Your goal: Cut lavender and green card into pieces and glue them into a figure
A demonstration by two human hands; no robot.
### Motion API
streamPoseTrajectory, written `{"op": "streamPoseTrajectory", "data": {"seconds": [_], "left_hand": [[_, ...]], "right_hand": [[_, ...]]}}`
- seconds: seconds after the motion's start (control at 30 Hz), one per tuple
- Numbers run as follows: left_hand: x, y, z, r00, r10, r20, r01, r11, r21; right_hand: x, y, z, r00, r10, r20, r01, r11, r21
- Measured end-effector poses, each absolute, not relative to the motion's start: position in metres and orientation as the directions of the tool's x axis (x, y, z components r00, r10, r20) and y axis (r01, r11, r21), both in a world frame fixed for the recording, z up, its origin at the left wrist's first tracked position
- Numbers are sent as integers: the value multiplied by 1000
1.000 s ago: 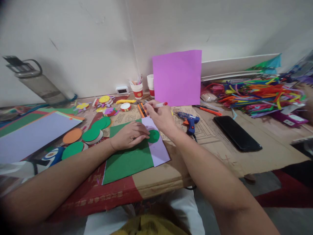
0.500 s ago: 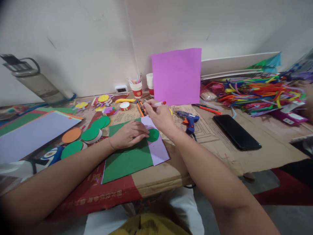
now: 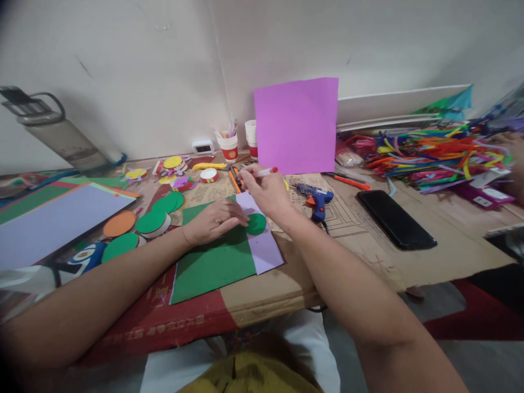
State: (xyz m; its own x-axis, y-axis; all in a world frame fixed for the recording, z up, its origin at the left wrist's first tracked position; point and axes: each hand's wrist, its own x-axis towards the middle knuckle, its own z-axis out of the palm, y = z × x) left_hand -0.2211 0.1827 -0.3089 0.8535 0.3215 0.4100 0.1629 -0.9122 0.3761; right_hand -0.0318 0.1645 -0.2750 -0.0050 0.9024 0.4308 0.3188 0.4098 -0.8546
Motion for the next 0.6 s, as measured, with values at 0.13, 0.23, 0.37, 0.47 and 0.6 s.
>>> {"op": "streamPoseTrajectory", "data": {"seconds": [0.13, 0.23, 0.37, 0.47, 0.6], "left_hand": [[-221, 182, -309, 854, 312, 417, 152, -915, 373], [-221, 180, -307, 858, 316, 404, 173, -920, 352], [-220, 178, -306, 853, 317, 414, 181, -925, 334], [-220, 179, -306, 851, 310, 423, 175, -928, 329], [-221, 180, -307, 859, 307, 409, 169, -925, 340]], "right_hand": [[-32, 166, -276, -8, 902, 431, 322, 411, -853], [-31, 167, -277, -13, 903, 429, 326, 410, -852], [-31, 167, -278, -16, 902, 432, 329, 413, -849], [-31, 167, -279, -21, 898, 439, 326, 421, -846], [-33, 166, -278, -18, 898, 439, 334, 419, -844]]}}
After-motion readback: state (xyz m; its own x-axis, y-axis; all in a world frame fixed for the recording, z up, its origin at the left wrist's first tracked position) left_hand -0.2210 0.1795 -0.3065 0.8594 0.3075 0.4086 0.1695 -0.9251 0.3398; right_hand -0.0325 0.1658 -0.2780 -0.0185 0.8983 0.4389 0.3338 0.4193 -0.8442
